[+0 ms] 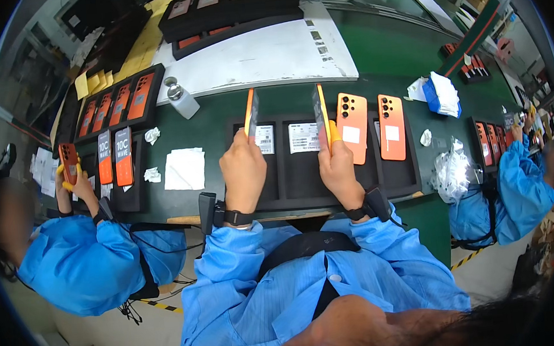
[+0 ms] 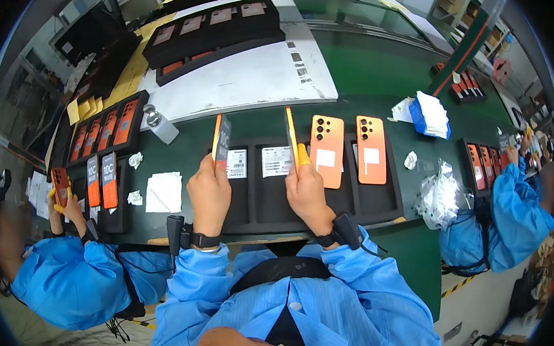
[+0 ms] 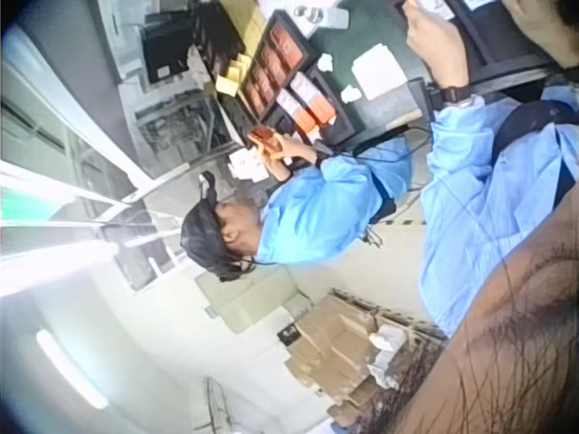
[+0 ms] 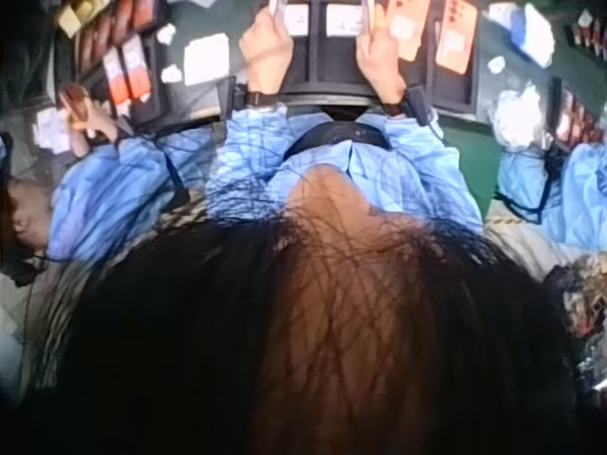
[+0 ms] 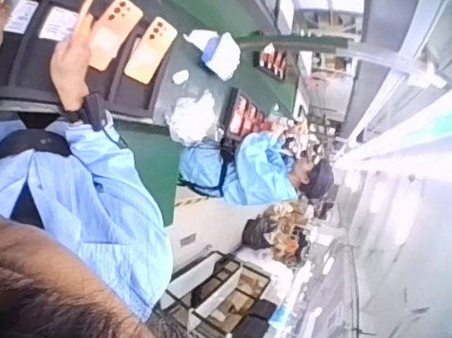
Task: Cleaning and inspecting the exterior of mobile phones on an assembly line.
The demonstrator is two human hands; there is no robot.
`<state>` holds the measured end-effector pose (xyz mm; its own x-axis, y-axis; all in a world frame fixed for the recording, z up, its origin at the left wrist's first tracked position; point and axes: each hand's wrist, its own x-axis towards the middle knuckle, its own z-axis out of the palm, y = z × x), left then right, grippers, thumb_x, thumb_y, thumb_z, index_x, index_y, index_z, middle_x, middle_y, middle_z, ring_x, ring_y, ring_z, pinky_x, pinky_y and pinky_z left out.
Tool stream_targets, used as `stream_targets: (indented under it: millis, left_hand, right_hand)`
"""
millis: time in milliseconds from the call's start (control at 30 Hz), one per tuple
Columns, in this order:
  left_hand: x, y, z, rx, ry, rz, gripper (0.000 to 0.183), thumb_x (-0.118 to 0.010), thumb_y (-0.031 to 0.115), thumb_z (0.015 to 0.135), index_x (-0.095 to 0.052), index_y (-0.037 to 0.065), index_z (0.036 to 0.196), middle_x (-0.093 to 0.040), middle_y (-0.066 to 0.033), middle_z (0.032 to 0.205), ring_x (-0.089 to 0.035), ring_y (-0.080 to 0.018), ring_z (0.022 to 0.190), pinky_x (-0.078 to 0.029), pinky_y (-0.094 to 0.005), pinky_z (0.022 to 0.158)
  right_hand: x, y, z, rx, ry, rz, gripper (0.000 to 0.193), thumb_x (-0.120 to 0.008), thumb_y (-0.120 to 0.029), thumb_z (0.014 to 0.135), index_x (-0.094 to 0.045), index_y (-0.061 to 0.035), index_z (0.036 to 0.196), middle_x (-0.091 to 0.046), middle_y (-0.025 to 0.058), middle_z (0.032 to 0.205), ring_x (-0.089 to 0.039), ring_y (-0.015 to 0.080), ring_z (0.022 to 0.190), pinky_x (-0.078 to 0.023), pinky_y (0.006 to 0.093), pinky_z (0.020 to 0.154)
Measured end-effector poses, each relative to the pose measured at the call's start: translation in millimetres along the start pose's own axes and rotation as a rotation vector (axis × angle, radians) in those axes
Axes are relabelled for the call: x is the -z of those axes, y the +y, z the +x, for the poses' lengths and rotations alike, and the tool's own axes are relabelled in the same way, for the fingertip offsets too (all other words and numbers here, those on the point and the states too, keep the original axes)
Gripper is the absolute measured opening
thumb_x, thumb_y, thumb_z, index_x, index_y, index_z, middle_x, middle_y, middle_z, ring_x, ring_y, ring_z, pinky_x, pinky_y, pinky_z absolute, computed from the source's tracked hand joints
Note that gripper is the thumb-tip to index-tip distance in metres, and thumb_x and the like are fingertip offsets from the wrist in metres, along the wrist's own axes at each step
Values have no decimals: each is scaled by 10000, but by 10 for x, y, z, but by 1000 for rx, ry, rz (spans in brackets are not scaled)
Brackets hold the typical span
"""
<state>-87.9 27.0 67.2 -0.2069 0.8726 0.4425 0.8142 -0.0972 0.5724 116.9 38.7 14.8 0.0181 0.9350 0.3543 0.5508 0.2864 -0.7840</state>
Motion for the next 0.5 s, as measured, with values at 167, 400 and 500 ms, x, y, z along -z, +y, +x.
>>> stream_targets:
  millis: [167,400,500]
  left_hand:
    - [-324,436,-78,-119,19,-116,209,-576,74,946,-640,3,1132,-651,-219,717,-666,-407,668,-505,-480,565]
    - [-671,559,-135,-106,-39,-204,234,-570,117,964,-637,-13,1147,-668,-223,755,-672,-399,673,-516,-460,579]
    - [-723,545,-197,-24,-136,-275,284,-540,113,981,-622,-23,1216,-686,-233,817,-687,-396,720,-532,-432,610]
  right_hand:
    - [-35,-58,-38,95,34,138,434,-516,-42,954,-459,86,1366,-630,308,1072,-651,454,930,-534,456,787]
    - [30,-69,13,106,-2,208,479,-508,-40,966,-389,117,1403,-564,336,1226,-584,483,1106,-489,462,929]
    - [15,-9,41,118,-77,273,475,-484,-108,1001,-384,112,1410,-508,352,1315,-526,489,1204,-440,467,1014]
